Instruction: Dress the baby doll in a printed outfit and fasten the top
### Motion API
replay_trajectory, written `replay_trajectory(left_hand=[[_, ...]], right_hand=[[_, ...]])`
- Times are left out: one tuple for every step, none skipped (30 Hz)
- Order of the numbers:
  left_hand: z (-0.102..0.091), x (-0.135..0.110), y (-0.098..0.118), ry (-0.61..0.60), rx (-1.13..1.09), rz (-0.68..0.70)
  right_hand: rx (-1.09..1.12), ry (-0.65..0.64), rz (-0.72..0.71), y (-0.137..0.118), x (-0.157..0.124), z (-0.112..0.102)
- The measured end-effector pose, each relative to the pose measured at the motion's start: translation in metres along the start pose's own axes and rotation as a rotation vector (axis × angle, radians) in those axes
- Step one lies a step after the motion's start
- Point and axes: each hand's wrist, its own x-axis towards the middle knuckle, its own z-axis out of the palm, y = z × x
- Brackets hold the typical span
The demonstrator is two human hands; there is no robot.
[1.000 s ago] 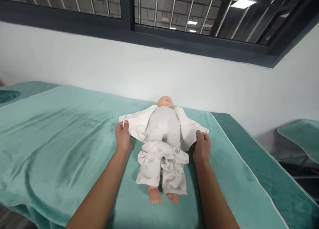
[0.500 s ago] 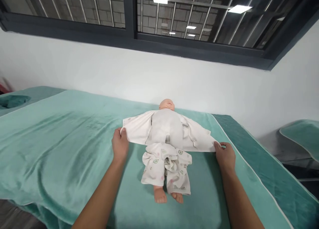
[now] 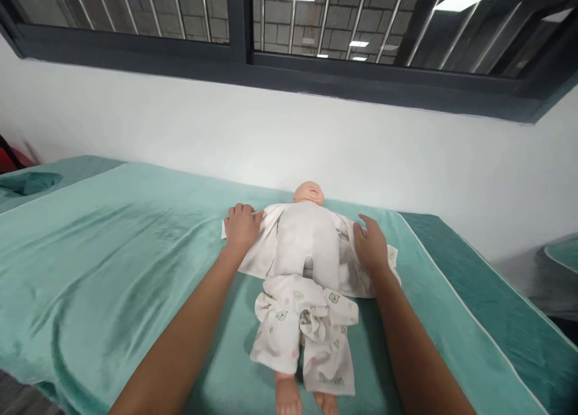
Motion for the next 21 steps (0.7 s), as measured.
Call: replay_trajectory(left_hand=[[0.006, 0.008, 0.003, -0.049, -0.042, -0.015], [0.012, 0.014, 0.004, -0.091, -0.091, -0.026], [0.018, 0.018, 0.004, -0.122, -0.141, -0.031], [0.023, 0.02, 0.003, -0.135, -0.184, -0.033], [0.028, 0.022, 0.002, -0.132, -0.218, -0.031], [0.031, 0.023, 0.0, -0.12, -0.241, -0.029], [0.033, 0.023, -0.002, -0.107, -0.257, -0.029], [0.033, 0.023, -0.004, -0.096, -0.269, -0.037], [0.033, 0.024, -0.006, -0.084, -0.275, -0.055], [0.032, 0.024, -0.009, -0.067, -0.275, -0.082], [0.031, 0.025, -0.012, -0.044, -0.27, -0.114], [0.03, 0.026, -0.015, -0.018, -0.261, -0.149], [0.028, 0.027, -0.019, 0.005, -0.25, -0.184], [0.027, 0.027, -0.022, 0.021, -0.238, -0.216], [0.026, 0.028, -0.026, 0.027, -0.228, -0.24], [0.026, 0.028, -0.029, 0.024, -0.221, -0.254], [0.025, 0.027, -0.032, 0.022, -0.219, -0.254], [0.025, 0.026, -0.033, 0.034, -0.217, -0.238], [0.025, 0.024, -0.034, 0.067, -0.21, -0.204], [0.024, 0.02, -0.034, 0.119, -0.197, -0.156], [0.023, 0.016, -0.033, 0.183, -0.178, -0.101]], right_hand=[[-0.024, -0.047, -0.048, -0.001, 0.004, 0.008], [-0.057, -0.089, -0.105, -0.001, 0.005, 0.014], [-0.092, -0.122, -0.159, 0.0, 0.005, 0.02], [-0.125, -0.142, -0.201, 0.001, 0.003, 0.023], [-0.152, -0.151, -0.227, 0.002, 0.001, 0.026], [-0.17, -0.152, -0.237, 0.002, -0.002, 0.027], [-0.182, -0.148, -0.236, 0.002, -0.004, 0.027], [-0.19, -0.146, -0.233, 0.003, -0.005, 0.026], [-0.196, -0.146, -0.232, 0.003, -0.005, 0.026], [-0.196, -0.147, -0.232, 0.005, -0.005, 0.025], [-0.188, -0.146, -0.228, 0.007, -0.004, 0.024], [-0.173, -0.14, -0.214, 0.01, -0.002, 0.023], [-0.151, -0.13, -0.188, 0.013, 0.0, 0.022], [-0.126, -0.119, -0.153, 0.017, 0.002, 0.021], [-0.099, -0.108, -0.116, 0.02, 0.004, 0.021], [-0.074, -0.099, -0.085, 0.023, 0.005, 0.02], [-0.051, -0.089, -0.065, 0.024, 0.005, 0.02], [-0.027, -0.077, -0.061, 0.022, 0.005, 0.019], [-0.004, -0.054, -0.068, 0.019, 0.004, 0.018], [0.02, -0.021, -0.082, 0.013, 0.002, 0.017], [0.045, 0.019, -0.099, 0.005, -0.001, 0.015]])
